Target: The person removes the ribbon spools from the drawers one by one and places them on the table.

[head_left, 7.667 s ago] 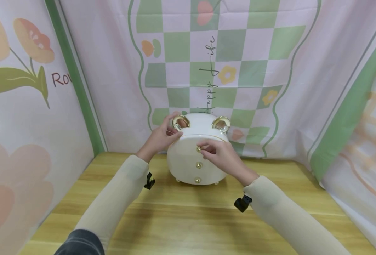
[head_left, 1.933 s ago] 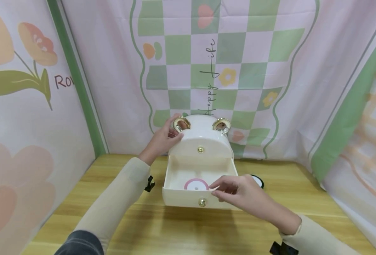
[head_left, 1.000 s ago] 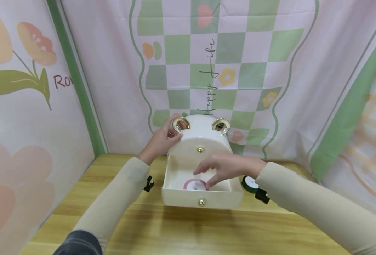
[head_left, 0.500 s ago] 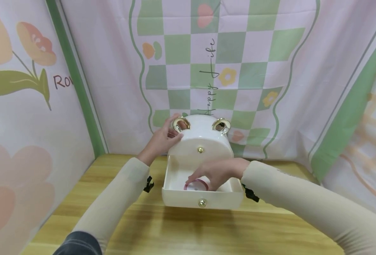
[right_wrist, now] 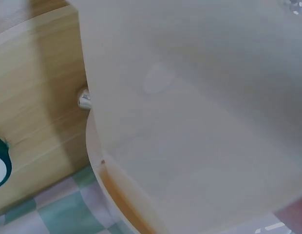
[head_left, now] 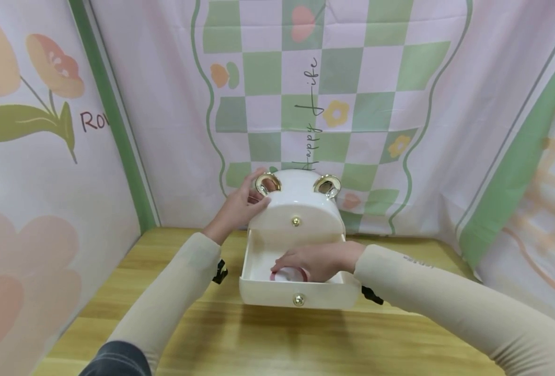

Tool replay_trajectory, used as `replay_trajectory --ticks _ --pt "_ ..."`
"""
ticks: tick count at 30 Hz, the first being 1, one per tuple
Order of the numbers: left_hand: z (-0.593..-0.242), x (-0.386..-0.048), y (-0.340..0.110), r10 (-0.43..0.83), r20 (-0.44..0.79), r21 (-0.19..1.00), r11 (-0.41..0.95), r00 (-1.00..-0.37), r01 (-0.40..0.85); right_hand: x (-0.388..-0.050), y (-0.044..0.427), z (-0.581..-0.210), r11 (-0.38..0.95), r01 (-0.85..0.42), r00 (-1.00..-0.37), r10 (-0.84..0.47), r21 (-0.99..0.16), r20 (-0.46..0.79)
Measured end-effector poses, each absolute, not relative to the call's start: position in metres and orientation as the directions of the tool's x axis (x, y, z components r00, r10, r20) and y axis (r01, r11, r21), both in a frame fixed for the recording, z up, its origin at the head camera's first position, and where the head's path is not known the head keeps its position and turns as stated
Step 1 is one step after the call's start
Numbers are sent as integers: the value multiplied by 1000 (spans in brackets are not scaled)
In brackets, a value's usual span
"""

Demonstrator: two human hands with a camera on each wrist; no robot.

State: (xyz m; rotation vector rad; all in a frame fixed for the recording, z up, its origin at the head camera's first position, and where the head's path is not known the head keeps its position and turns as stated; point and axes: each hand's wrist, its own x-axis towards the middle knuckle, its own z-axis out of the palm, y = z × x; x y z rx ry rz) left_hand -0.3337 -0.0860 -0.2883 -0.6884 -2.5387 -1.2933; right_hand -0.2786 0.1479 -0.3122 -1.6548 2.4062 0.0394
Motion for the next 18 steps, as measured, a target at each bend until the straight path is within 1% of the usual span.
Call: replay_trajectory --ticks 7,12,16,18 --pt "-289 -334 -87 313 387 712 497 -867 497 -279 150 -315 392 -908 -369 -915 -146 -165" --pt "-289 -334 -87 306 380 719 496 -873 487 -281 152 -306 404 -903 -384 -912 -148 -144" --pt "-289 -334 -86 299 375 718 505 -877 479 -281 157 -298 376 -913 -365 -926 -159 -98" --pt "-289 -335 -85 298 376 715 509 -878 479 -282 160 -295 351 -924 -345 -936 -154 -64"
